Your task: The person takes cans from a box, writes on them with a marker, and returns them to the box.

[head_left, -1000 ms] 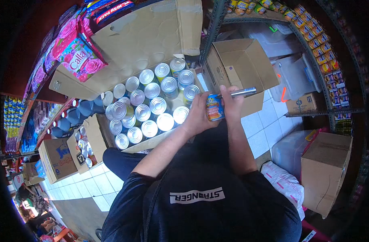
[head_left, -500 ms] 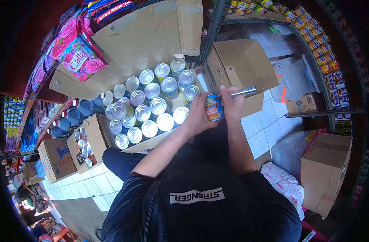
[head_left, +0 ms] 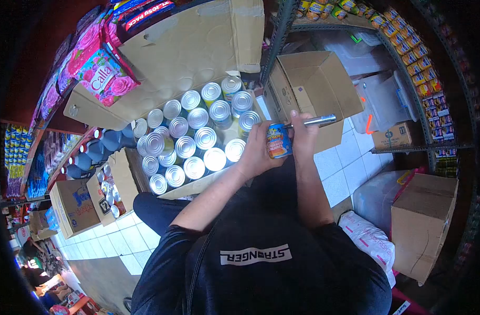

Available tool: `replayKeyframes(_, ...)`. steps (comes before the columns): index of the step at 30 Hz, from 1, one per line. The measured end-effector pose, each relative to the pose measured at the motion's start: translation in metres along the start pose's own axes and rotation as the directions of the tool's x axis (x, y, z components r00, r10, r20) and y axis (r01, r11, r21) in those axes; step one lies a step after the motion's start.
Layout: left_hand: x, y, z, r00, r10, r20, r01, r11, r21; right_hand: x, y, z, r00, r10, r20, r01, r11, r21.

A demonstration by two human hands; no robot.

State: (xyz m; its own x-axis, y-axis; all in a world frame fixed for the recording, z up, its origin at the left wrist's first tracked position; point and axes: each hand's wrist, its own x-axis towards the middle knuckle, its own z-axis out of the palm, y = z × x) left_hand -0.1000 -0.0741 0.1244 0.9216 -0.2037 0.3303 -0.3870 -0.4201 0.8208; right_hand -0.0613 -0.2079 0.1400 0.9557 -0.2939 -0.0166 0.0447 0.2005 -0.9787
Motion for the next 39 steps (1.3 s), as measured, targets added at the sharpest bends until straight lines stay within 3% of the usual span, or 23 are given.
replayKeyframes(12, -0.003, -0.003, 0.001, 0.999, -0.039, 0.002, 0.039, 0.999, 0.004, 0.005, 0.012, -0.004, 0.995, -0.093, 0.045, 0.097, 0.989, -0.11)
replayKeyframes(18, 0.001, 0.004, -0.004, 1.0, -0.007, 0.01, 0.007, 1.0, 0.003, 0.001, 0.005, 0.0, 0.999, 0.013, -0.034, -0.015, 0.997, -0.076)
replayKeyframes(21, 0.001, 0.002, -0.002, 1.0, 0.015, -0.008, -0.014, 1.0, 0.022, 0.002, 0.008, -0.002, 0.999, -0.05, 0.01, 0.051, 0.99, -0.13)
replayKeyframes(24, 0.0, 0.002, -0.003, 1.0, 0.014, -0.007, -0.014, 1.0, 0.011, 0.004, 0.014, -0.003, 0.996, -0.091, -0.01, 0.091, 0.996, -0.025)
replayKeyframes(27, -0.002, -0.001, 0.0, 1.0, 0.006, -0.008, -0.006, 1.0, 0.005, 0.003, 0.014, -0.007, 0.999, -0.021, 0.036, 0.024, 0.995, -0.102)
replayKeyframes(30, -0.005, -0.002, 0.003, 0.999, -0.035, -0.034, 0.034, 0.999, -0.031, 0.006, 0.007, -0.004, 0.997, 0.075, 0.008, -0.075, 0.98, 0.183)
replayKeyframes(31, -0.006, -0.004, 0.004, 0.992, -0.128, 0.018, 0.128, 0.962, -0.242, 0.007, 0.007, -0.001, 0.99, 0.13, -0.045, -0.115, 0.961, 0.251)
replayKeyframes(33, -0.005, -0.004, 0.001, 0.949, -0.267, 0.166, 0.312, 0.734, -0.604, 0.011, 0.01, 0.0, 0.957, 0.258, -0.134, -0.189, 0.903, 0.386)
replayKeyframes(35, -0.001, -0.001, -0.007, 0.836, -0.448, 0.315, 0.496, 0.376, -0.782, 0.013, 0.017, -0.003, 0.952, 0.295, -0.082, -0.235, 0.876, 0.421)
replayKeyframes(37, 0.007, 0.004, -0.016, 0.693, -0.531, 0.487, 0.563, -0.022, -0.826, 0.011, 0.012, 0.004, 0.94, 0.328, -0.093, -0.257, 0.861, 0.439)
replayKeyframes(38, 0.006, -0.003, -0.011, 0.683, -0.565, 0.463, 0.619, 0.11, -0.778, 0.011, 0.016, 0.004, 0.945, 0.319, -0.071, -0.258, 0.863, 0.435)
replayKeyframes(39, 0.006, -0.007, -0.015, 0.66, -0.542, 0.52, 0.679, 0.136, -0.721, 0.012, 0.021, 0.003, 0.95, 0.309, -0.048, -0.259, 0.864, 0.431)
